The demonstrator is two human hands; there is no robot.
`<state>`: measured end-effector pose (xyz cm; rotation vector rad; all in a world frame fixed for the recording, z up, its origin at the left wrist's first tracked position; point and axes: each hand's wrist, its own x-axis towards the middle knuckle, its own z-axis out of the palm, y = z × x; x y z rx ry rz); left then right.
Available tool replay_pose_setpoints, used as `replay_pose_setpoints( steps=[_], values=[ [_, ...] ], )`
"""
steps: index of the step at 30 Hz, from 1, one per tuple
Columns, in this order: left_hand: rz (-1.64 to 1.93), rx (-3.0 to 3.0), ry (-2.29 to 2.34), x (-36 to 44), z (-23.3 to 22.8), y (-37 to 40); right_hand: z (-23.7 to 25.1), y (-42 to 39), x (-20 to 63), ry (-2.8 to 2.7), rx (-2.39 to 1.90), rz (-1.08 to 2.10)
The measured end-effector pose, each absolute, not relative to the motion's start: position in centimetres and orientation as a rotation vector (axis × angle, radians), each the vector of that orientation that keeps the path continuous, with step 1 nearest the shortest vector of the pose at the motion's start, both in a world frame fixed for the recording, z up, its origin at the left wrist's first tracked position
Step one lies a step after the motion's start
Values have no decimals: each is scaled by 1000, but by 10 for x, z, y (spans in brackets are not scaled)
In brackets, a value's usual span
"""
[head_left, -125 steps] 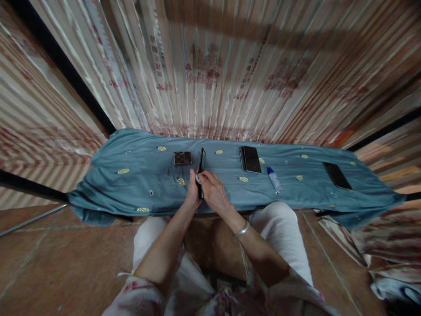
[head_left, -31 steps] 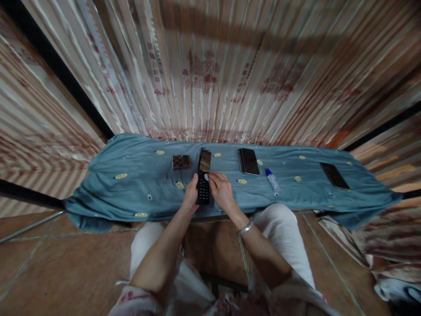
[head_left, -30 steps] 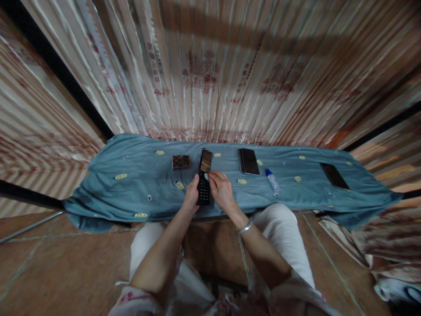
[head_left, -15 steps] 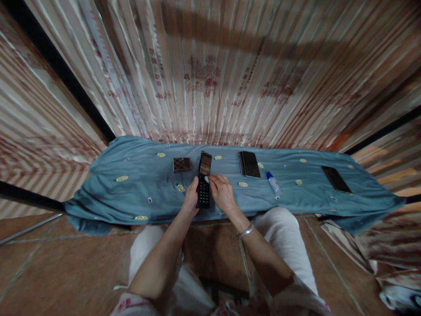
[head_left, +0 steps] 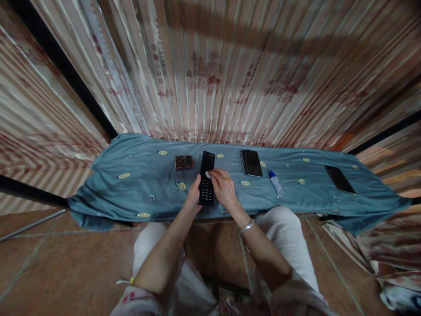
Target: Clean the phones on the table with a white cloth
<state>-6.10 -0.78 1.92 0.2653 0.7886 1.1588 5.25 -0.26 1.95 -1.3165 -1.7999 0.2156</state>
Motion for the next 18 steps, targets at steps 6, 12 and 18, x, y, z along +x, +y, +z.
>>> replay_pose_setpoints(
  steps=[6,12,18],
  values=[
    [1127,211,792,-63,23,-5,16,-9,52,-1853,-1336,182],
    [1222,283,880,-61,14,-3,20,-16,38,-1910,-1283,183],
    [1305,412,900,-61,11,-7,19,-17,46,-1896,-1267,246]
  ],
)
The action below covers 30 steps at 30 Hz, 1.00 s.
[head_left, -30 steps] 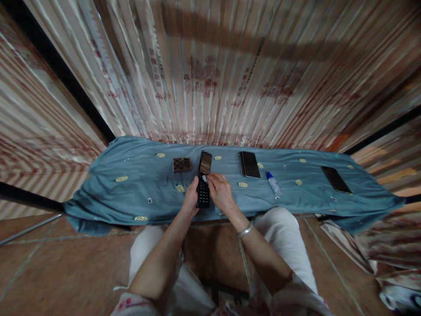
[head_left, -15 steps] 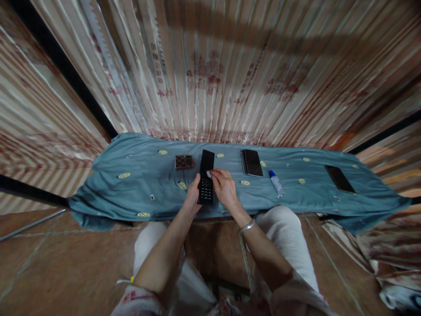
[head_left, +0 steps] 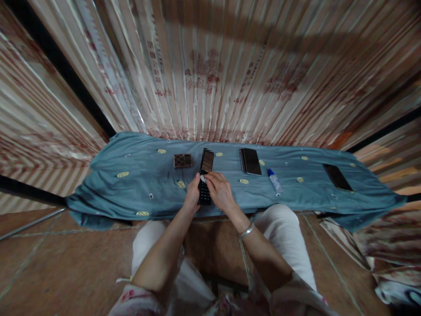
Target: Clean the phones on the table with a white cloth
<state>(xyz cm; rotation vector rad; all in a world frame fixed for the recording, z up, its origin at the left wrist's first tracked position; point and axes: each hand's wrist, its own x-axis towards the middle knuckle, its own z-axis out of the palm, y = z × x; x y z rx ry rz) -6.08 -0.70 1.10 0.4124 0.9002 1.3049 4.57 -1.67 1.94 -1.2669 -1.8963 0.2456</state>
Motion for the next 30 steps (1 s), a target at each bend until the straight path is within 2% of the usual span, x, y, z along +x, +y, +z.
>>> replay_pose_setpoints(
  steps=[16,30],
  values=[
    [1154,263,773,-62,18,-4,14,-11,55,-1750,-1375,238],
    [1185,222,767,-69,19,1,16,-42,47,-1952,-1260,189]
  ],
)
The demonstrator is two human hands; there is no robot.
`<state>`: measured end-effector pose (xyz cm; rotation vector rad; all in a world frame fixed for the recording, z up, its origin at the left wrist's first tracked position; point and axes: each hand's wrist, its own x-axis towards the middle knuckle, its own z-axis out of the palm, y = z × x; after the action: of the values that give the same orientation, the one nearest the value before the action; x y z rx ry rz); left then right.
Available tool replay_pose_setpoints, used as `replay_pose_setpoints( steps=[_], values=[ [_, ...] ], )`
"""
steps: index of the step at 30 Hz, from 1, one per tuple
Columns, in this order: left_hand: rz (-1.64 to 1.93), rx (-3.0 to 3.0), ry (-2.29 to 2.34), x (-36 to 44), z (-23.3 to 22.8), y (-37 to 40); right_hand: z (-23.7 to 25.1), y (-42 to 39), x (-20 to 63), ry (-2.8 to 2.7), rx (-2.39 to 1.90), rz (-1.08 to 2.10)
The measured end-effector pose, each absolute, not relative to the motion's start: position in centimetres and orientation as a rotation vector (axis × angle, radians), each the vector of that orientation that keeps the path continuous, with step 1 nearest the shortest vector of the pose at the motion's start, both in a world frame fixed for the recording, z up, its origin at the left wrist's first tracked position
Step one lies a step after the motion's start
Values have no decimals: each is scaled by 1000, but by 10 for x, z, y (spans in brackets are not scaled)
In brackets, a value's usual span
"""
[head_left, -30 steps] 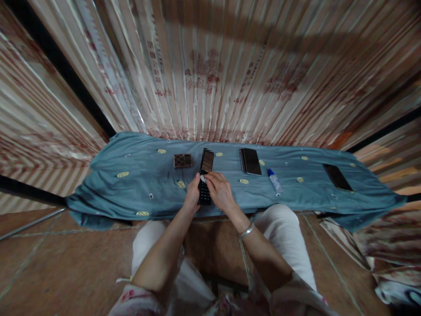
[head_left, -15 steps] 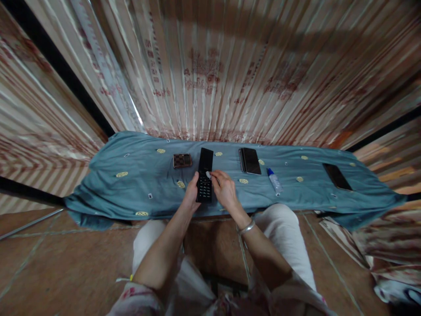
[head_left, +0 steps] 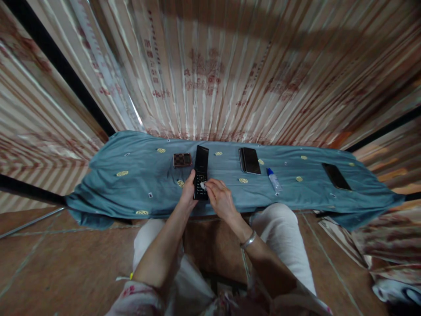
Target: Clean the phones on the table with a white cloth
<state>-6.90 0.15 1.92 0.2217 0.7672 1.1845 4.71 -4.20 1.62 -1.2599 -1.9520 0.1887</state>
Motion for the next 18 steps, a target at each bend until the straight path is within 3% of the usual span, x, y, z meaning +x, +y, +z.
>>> replay_pose_setpoints(
  steps=[18],
  values=[
    [1218,225,750,-58,23,-4,19,-11,45,-1925,-1293,104]
  ],
)
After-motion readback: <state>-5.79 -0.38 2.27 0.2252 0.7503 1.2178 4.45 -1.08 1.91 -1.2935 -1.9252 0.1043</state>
